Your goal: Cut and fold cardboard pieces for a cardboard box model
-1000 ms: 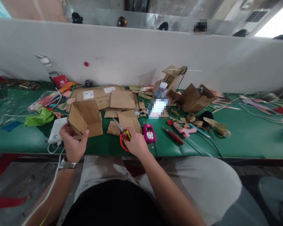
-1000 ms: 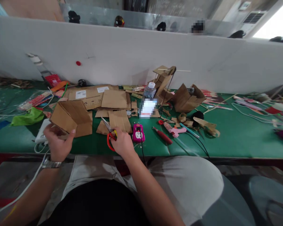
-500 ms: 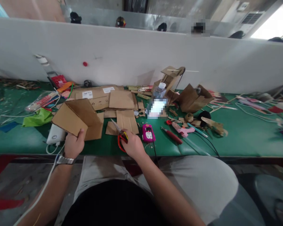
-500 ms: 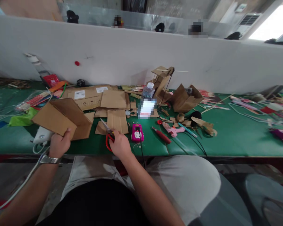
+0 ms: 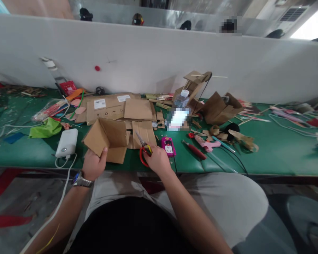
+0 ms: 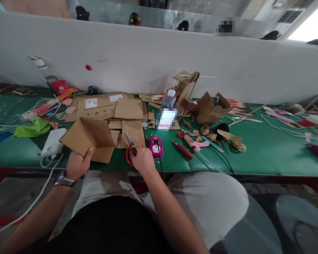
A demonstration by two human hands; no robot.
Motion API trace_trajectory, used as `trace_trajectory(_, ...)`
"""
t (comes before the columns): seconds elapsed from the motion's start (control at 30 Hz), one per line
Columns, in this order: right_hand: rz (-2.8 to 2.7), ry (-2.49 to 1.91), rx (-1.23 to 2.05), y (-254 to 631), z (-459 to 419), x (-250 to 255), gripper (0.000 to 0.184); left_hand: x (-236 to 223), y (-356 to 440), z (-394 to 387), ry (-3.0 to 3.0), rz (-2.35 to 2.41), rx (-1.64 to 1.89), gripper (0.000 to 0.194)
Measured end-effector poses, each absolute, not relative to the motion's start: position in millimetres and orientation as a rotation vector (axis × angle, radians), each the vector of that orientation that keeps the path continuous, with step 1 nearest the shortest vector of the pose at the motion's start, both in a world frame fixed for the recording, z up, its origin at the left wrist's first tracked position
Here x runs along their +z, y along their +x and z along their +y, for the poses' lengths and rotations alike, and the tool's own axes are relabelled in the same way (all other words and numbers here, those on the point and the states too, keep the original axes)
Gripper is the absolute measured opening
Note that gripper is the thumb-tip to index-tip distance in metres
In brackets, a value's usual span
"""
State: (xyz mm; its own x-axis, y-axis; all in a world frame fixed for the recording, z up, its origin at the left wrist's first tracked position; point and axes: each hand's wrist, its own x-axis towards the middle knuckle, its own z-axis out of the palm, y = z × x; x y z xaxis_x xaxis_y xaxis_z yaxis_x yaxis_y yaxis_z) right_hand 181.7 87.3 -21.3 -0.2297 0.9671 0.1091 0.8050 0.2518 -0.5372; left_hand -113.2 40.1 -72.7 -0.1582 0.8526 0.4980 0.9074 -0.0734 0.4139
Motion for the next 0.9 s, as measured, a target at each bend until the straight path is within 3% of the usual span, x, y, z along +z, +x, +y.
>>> trace_trajectory(0.5,-2.094,-1.739,0.408,180.2,84.7,-24.0,0.037,-88.6,-124.8,23.9,-2.089,-1.955,-0.558,0.049)
trace_trajectory(0.7,-2.032,-1.594,0.394,180.6,88.2,-33.1,0.030,-88.5,-126.2,20.9,-2.120,-1.979,-0.677,0.048)
trace_trajectory(0.9,-2.060,-1.468,0.417,180.0,89.7,-37.3,0.038,-86.7,-125.0,22.3,-2.052,-1.999,-0.831,0.046)
